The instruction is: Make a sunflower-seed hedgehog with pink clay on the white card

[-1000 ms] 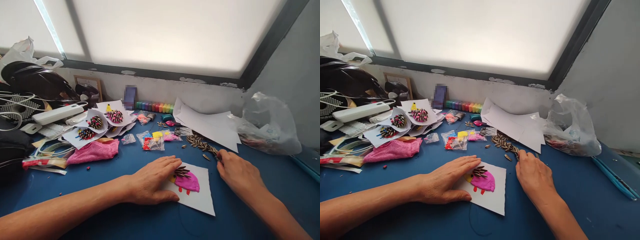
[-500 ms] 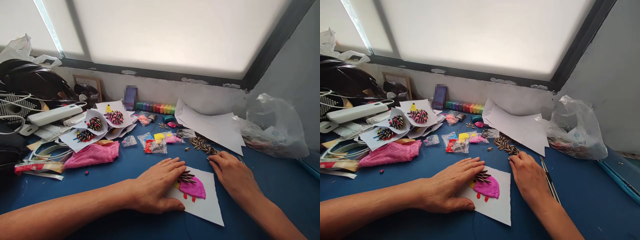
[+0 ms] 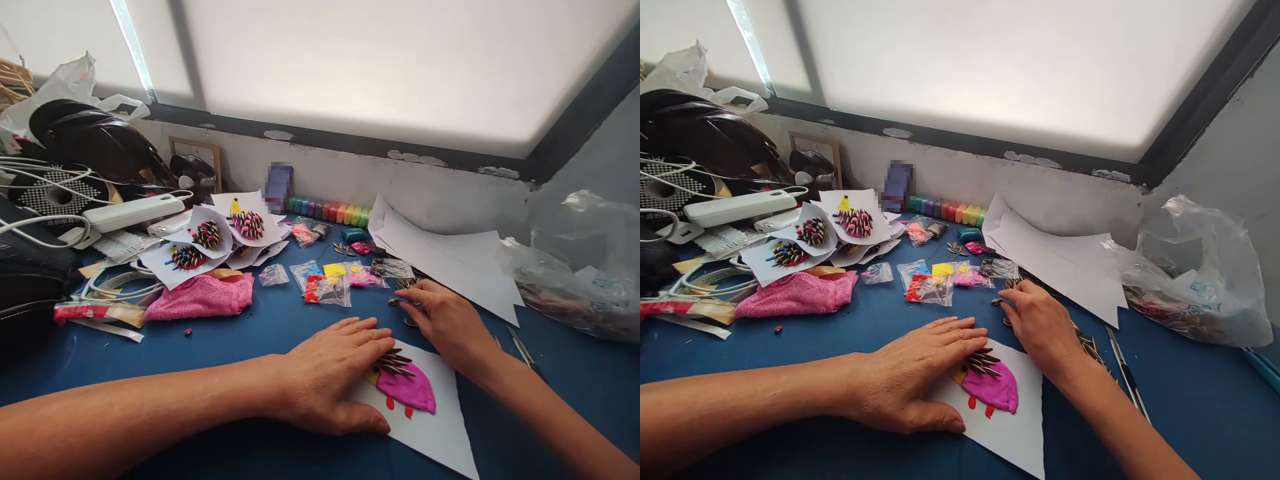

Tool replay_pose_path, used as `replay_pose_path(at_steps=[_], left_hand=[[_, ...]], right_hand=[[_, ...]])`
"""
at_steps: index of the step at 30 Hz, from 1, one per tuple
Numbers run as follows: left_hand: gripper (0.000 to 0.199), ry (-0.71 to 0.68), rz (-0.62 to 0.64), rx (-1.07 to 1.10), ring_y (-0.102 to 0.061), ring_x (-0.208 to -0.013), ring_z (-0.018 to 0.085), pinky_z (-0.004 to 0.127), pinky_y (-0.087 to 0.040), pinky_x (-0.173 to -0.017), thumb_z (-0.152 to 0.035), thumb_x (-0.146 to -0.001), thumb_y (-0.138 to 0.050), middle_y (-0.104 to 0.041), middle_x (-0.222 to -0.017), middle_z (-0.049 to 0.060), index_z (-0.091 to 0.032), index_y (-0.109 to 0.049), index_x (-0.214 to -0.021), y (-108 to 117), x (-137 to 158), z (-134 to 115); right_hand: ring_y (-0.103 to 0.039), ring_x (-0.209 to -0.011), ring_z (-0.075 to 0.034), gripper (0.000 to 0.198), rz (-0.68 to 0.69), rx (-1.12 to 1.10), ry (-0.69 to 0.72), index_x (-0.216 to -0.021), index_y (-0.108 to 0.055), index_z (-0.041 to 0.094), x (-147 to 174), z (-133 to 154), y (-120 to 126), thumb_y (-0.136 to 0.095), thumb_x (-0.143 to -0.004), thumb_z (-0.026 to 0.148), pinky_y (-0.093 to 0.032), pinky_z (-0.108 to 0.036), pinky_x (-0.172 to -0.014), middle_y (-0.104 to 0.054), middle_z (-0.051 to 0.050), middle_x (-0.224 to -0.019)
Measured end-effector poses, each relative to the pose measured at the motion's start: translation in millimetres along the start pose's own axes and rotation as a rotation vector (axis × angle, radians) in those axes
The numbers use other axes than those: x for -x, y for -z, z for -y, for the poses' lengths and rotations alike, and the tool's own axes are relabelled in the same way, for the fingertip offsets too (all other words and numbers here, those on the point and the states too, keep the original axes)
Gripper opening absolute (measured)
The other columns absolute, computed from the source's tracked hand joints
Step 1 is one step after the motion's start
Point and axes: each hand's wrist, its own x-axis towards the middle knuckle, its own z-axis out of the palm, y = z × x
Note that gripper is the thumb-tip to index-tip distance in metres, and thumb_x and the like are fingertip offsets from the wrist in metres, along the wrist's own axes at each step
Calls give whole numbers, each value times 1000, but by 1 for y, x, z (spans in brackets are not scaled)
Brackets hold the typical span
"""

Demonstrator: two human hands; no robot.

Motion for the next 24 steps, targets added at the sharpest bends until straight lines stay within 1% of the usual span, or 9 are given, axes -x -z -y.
replay_pose_path(at_steps=[3,6,8,14,18,20,22,23,24], left_hand=[[86,9,19,-10,-23,-152,33,49,-20,-125,-50,-84,-73,-35,-159,17,-10,-37,-152,0,0,-1],[87,10,28,-14,-21,-152,31,46,-17,-126,-53,-85,-71,-34,-159,16,-8,-37,-151,0,1,0],[88,12,29,-21,-20,-153,30,44,-15,-126,-54,-86,-69,-34,-160,15,-7,-36,-152,0,1,1],[87,-11,14,-46,-23,-152,28,43,-16,-126,-58,-86,-67,-37,-159,14,-12,-37,-152,-3,1,4],[87,-3,22,-68,-23,-152,29,44,-16,-126,-57,-86,-68,-33,-160,16,-9,-36,-152,-3,1,3],[87,8,27,-78,-21,-153,30,44,-17,-126,-55,-87,-67,-28,-162,18,-7,-36,-152,-2,1,2],[87,6,25,-77,-19,-153,30,45,-17,-125,-56,-87,-67,-25,-163,18,-8,-35,-152,-1,1,2],[88,-1,20,-69,-19,-153,30,45,-17,-125,-56,-87,-67,-25,-163,18,-8,-35,-152,-1,1,3],[88,-9,14,-59,-18,-153,30,45,-17,-126,-56,-87,-67,-26,-162,18,-7,-34,-153,-2,1,3]], right_hand=[[-68,-90,-15,20,51,-11,54,-110,-70,23,-2,-3,-6,-59,-96,30,-55,-31,-78,-70,-4,-106],[-66,-96,-17,29,84,13,75,-118,-63,19,-1,-5,-12,-60,-96,37,-56,-39,-83,-66,-7,-118],[-65,-101,-19,33,100,40,80,-123,-61,20,1,-6,-13,-60,-96,38,-56,-41,-86,-64,-8,-124],[-64,-105,-21,36,181,102,120,-126,-60,20,-4,1,-2,-60,-95,38,-55,-43,-88,-62,-9,-127],[-64,-106,-21,38,197,105,110,-127,-59,20,-12,7,2,-61,-95,39,-55,-43,-88,-62,-9,-128],[-65,-99,-19,29,159,95,74,-117,-63,17,-8,7,4,-61,-95,36,-55,-41,-85,-66,-8,-117],[-67,-83,-17,14,98,70,32,-94,-65,15,3,4,10,-56,-95,26,-56,-35,-77,-69,-6,-92],[-66,-73,-16,14,68,49,16,-86,-62,17,12,3,15,-52,-95,23,-55,-31,-70,-68,-5,-81],[-65,-63,-15,16,43,21,8,-84,-60,19,22,2,20,-49,-95,23,-53,-27,-60,-67,-3,-73]])
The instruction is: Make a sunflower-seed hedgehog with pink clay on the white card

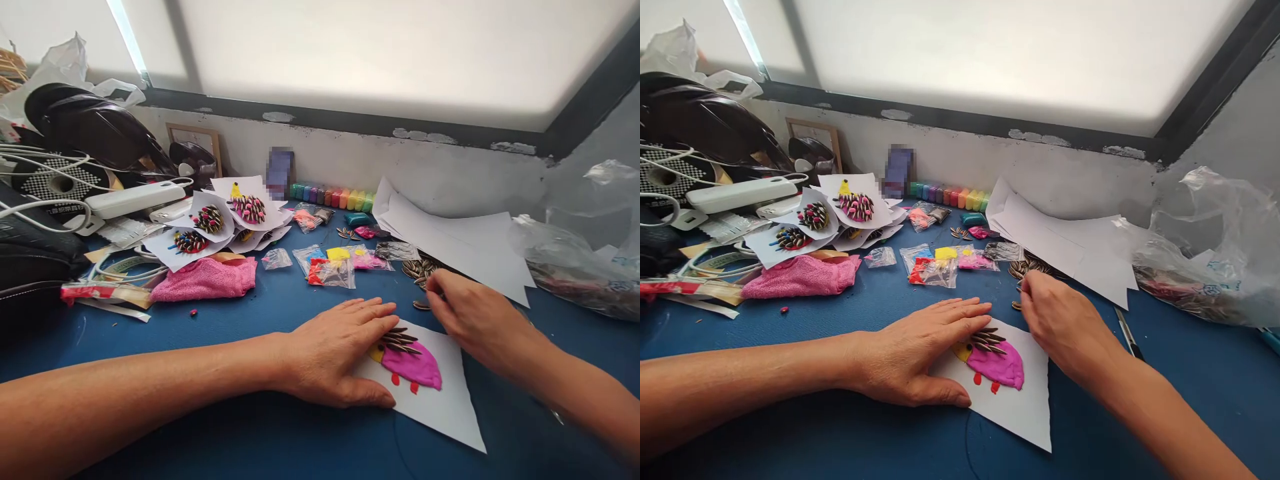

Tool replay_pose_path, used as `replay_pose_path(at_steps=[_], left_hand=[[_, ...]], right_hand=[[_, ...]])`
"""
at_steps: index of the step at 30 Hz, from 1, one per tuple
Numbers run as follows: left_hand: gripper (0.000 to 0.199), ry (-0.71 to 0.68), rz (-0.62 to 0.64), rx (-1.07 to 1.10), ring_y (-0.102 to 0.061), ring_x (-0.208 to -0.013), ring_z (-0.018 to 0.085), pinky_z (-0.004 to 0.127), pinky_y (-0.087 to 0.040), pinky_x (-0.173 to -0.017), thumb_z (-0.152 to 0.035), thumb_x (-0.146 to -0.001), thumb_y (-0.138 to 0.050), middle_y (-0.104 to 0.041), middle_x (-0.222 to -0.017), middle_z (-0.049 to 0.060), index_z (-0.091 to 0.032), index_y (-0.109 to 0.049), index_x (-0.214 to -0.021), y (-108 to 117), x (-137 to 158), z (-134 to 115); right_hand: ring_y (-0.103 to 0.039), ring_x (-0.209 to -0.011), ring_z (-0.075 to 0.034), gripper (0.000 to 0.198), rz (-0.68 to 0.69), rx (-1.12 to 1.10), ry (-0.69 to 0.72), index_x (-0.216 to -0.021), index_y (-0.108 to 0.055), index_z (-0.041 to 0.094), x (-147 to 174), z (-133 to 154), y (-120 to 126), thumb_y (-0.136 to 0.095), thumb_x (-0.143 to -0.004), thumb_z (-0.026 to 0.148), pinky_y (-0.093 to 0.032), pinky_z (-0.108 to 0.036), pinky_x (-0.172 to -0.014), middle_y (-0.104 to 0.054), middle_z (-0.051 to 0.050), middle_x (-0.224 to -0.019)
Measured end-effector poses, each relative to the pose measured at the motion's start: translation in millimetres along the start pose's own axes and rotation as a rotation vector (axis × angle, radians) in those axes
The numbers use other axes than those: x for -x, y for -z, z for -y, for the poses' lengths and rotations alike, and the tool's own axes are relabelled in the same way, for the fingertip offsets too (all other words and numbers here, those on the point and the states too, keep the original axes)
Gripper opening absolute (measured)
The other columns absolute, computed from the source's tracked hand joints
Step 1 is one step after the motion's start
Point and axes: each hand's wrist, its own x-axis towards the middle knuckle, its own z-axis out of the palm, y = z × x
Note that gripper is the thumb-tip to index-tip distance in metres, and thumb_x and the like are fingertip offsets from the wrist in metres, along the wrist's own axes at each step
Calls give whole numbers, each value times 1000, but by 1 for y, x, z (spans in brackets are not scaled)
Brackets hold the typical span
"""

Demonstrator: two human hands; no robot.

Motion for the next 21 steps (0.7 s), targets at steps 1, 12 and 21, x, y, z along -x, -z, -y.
replay_pose_path(at_steps=[1,12,21], left_hand=[[90,-8,-9,12,-18,-153,30,45,-16,-126,-55,-86,-69,-27,-162,18,-7,-33,-153,0,0,0],[89,17,-7,73,-24,-152,29,45,-19,-126,-52,-85,-71,-35,-159,16,-9,-34,-153,0,1,-1],[90,31,-2,81,-23,-152,29,44,-18,-126,-53,-84,-72,-34,-160,16,-9,-35,-153,-1,0,-1]], right_hand=[[-63,-56,-13,19,-30,-27,-4,-83,-59,21,11,0,5,-46,-95,27,-50,-25,-53,-67,-1,-70],[-75,-70,-16,20,-390,-345,-103,-92,-73,32,63,15,10,-56,-91,43,-56,-23,-59,-79,5,-86],[-71,-58,-16,28,-337,-177,-94,-87,-73,26,51,-7,-4,-48,-92,39,-52,-28,-48,-77,1,-79]])
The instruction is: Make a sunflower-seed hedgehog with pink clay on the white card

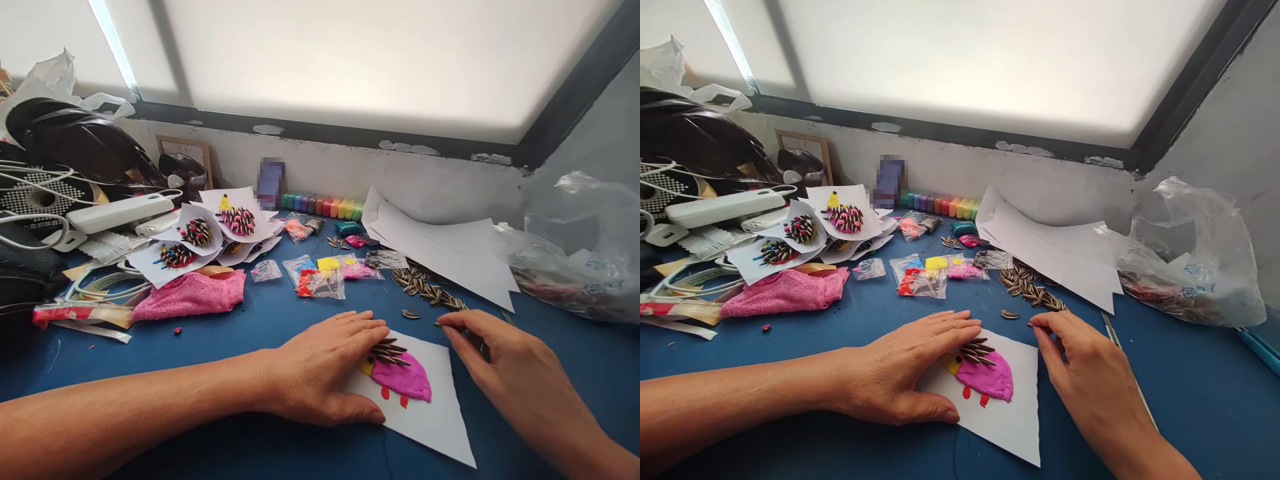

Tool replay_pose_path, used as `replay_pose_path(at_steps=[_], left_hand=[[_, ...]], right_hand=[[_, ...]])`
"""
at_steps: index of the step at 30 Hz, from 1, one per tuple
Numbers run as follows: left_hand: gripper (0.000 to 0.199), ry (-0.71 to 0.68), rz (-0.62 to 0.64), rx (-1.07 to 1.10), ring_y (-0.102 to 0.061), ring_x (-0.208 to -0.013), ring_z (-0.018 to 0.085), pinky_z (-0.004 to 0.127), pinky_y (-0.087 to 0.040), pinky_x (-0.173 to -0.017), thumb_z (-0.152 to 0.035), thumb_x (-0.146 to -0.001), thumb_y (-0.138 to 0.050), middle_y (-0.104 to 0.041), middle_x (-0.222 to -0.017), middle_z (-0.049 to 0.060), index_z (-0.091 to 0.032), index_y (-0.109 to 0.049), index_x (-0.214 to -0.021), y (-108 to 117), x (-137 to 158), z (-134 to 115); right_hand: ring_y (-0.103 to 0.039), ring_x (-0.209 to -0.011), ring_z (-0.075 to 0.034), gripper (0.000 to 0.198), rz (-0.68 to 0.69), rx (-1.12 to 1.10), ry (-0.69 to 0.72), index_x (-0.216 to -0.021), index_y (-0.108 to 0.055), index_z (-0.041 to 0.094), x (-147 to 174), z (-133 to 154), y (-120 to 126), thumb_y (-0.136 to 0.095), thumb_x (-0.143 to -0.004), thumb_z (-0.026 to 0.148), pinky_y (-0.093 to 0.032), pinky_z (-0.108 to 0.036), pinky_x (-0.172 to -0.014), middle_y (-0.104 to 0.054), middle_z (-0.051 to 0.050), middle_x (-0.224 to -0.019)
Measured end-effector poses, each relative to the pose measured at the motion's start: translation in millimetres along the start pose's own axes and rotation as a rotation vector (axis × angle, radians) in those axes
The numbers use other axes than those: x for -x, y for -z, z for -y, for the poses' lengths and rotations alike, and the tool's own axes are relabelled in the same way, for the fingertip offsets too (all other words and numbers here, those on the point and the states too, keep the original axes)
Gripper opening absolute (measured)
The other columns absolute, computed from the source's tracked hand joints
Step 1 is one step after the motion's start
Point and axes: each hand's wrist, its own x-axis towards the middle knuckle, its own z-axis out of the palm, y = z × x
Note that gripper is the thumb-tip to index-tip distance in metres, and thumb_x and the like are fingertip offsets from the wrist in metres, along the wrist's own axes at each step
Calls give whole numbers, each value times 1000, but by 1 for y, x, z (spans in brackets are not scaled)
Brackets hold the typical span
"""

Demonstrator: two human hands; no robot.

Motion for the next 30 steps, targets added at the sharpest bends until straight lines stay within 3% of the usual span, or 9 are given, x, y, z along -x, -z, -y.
replay_pose_path(at_steps=[9,15,24,30], left_hand=[[88,-9,-2,1,-25,-151,33,48,-22,-125,-49,-83,-73,-35,-158,19,-10,-36,-153,2,1,-1],[88,-2,19,-35,-24,-151,33,47,-21,-125,-51,-83,-73,-26,-162,19,-9,-37,-152,4,0,-3],[88,-1,22,-31,-24,-152,29,44,-21,-125,-51,-85,-71,-28,-162,17,-8,-36,-153,4,0,-3],[87,-5,8,-6,-24,-152,31,46,-21,-125,-51,-85,-71,-30,-161,17,-11,-35,-153,3,0,-1]], right_hand=[[-71,-77,-22,32,80,96,43,-90,-75,23,-22,-5,-11,-45,-93,35,-53,-34,-60,-74,-7,-97],[-68,-75,-21,28,142,126,55,-88,-75,22,-41,-15,-16,-49,-91,32,-50,-33,-61,-71,-6,-87],[-66,-77,-20,26,234,135,82,-96,-78,23,-62,-25,-35,-53,-90,30,-49,-33,-65,-70,-5,-90],[-63,-75,-20,20,272,153,83,-83,-72,22,-70,-24,-41,-53,-87,27,-46,-33,-67,-67,-5,-85]])
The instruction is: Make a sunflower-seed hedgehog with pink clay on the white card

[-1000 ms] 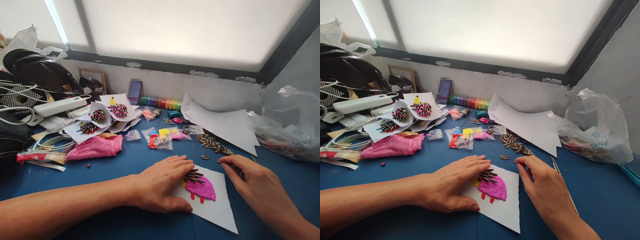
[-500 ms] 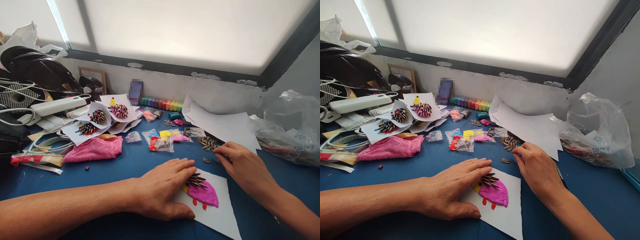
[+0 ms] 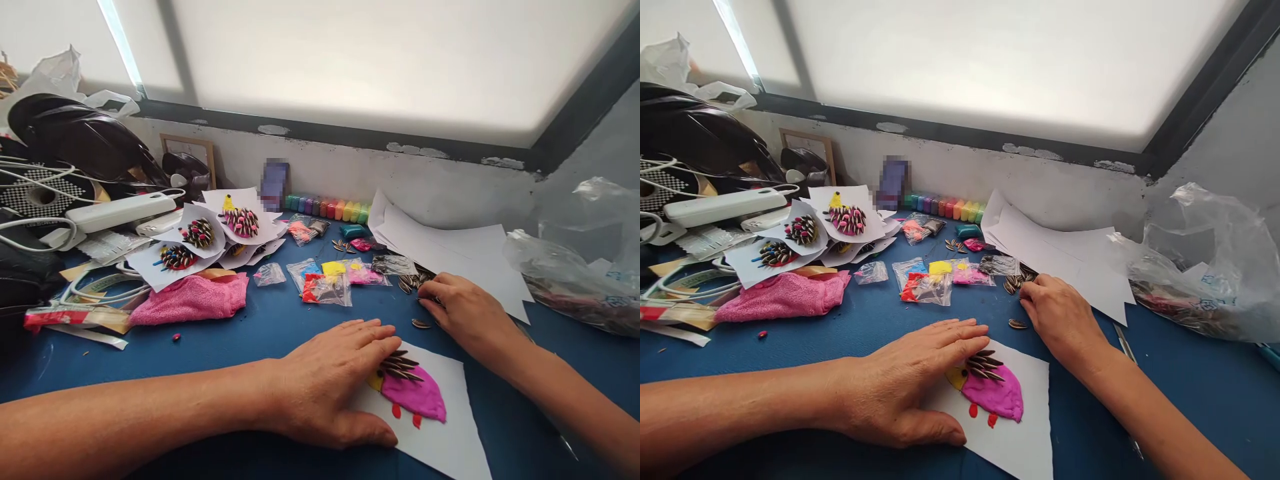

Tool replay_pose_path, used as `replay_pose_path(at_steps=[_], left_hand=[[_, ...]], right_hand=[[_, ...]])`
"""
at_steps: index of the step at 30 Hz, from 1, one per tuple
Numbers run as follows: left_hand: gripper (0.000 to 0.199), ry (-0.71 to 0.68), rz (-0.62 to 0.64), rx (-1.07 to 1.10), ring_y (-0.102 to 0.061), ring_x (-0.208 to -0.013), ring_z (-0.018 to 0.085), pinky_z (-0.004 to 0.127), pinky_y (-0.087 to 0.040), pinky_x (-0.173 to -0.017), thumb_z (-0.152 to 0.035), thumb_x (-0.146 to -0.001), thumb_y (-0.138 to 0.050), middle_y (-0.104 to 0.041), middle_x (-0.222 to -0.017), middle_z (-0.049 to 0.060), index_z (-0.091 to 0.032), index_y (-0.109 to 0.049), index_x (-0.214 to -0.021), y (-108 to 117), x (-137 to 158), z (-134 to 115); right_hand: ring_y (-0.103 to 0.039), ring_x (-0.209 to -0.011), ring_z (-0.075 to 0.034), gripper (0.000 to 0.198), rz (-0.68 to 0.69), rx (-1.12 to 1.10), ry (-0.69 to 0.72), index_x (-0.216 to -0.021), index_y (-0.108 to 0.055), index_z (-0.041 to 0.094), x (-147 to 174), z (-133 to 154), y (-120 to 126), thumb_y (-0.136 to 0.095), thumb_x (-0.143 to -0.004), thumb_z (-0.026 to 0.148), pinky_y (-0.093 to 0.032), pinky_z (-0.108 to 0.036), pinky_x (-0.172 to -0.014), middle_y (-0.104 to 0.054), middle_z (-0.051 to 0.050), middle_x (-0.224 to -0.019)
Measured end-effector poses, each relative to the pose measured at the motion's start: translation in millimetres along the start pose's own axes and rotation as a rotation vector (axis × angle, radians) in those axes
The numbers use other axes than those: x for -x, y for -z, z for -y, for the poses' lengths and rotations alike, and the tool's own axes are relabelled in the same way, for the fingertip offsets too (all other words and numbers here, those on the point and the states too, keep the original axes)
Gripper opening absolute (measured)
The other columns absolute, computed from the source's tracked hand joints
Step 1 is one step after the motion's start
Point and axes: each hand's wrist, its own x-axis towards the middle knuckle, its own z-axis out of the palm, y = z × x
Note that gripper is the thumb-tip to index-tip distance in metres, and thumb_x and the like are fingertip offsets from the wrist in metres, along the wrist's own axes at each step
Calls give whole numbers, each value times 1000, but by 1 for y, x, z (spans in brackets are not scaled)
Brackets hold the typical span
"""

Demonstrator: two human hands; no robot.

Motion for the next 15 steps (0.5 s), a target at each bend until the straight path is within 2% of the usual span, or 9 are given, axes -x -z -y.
replay_pose_path(at_steps=[3,6,10,13,15], left_hand=[[88,0,-1,-6,-23,-152,32,47,-21,-125,-51,-84,-72,-30,-161,18,-10,-35,-153,0,0,0],[88,9,-1,0,-23,-151,33,50,-22,-124,-53,-85,-70,-29,-161,18,-11,-35,-153,-1,0,0],[88,-6,-7,6,-24,-151,35,50,-22,-124,-52,-84,-72,-33,-160,18,-12,-34,-153,-2,0,1],[90,-17,-11,12,-25,-151,34,49,-22,-124,-53,-83,-72,-35,-159,19,-11,-35,-153,-2,0,2],[90,-19,-14,11,-25,-151,34,49,-21,-125,-53,-84,-72,-36,-158,18,-10,-35,-153,-3,0,2]], right_hand=[[-59,-67,-18,17,3,-13,-7,-77,-67,22,-1,4,5,-52,-84,25,-43,-31,-61,-65,-4,-79],[-60,-68,-18,17,-28,-46,-30,-77,-65,23,6,8,15,-50,-85,28,-41,-31,-60,-64,-4,-79],[-63,-64,-18,18,-83,-147,-114,-85,-63,24,32,13,28,-49,-88,34,-44,-30,-56,-69,-4,-79],[-65,-60,-18,26,-102,-238,-190,-102,-66,26,56,19,35,-47,-91,39,-49,-29,-53,-72,-2,-78],[-69,-66,-19,30,-85,-299,-204,-95,-70,27,68,24,38,-45,-92,43,-53,-28,-55,-75,-2,-82]])
